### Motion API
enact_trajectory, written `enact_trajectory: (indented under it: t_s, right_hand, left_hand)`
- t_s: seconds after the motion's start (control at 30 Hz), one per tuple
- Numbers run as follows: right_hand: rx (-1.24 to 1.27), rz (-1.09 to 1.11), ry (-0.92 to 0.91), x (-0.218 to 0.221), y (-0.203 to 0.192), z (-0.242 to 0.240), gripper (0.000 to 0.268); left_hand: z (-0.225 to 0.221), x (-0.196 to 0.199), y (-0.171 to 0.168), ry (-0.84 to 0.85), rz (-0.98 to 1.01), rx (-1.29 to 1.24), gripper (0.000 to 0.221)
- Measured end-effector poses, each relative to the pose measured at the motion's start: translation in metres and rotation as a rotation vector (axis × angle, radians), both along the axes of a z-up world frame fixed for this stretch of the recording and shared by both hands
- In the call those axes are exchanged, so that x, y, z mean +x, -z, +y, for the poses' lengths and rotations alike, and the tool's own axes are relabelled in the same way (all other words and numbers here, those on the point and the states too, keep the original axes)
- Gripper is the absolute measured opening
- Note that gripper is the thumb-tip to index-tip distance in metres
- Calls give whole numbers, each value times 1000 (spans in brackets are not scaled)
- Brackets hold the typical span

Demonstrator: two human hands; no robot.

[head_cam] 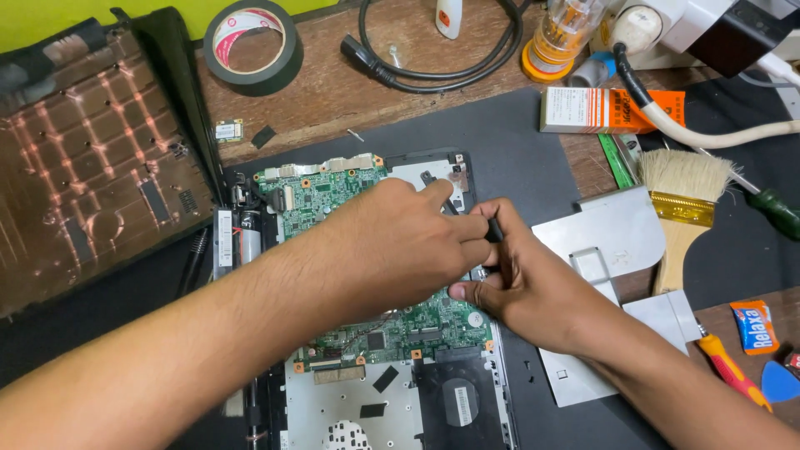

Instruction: Disconnecting internal cables and removing the motherboard from a laptop chassis during disassembly.

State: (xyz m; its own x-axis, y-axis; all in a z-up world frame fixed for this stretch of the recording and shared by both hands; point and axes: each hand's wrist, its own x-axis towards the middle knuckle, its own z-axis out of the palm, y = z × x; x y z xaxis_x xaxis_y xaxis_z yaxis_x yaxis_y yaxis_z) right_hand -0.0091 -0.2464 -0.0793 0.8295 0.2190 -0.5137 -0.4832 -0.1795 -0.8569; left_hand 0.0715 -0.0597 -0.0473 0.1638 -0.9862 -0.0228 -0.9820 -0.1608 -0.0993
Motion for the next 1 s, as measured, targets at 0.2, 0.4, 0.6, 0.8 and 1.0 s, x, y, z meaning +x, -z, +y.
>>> enact_trajectory:
  t_s: [0.2, 0.4, 0.6, 0.8, 1.0]
  right_hand:
    - [24, -30, 11, -3, 8, -2, 46]
    - [163, -62, 44, -1, 14, -5, 53]
    - [217, -20, 74, -1, 11, -6, 57]
    - [105, 29, 88, -2, -2, -5, 63]
    - [138, 4, 55, -5, -4, -8, 45]
  left_hand:
    - [-7, 5, -30, -112, 173, 63, 45]
    - [-11, 31, -28, -247, 509, 95, 19]
    - [1, 27, -33, -330, 573, 21, 16]
    - [30, 15, -31, -418, 657, -165, 7]
    - [42, 5, -23, -352, 643, -257, 11]
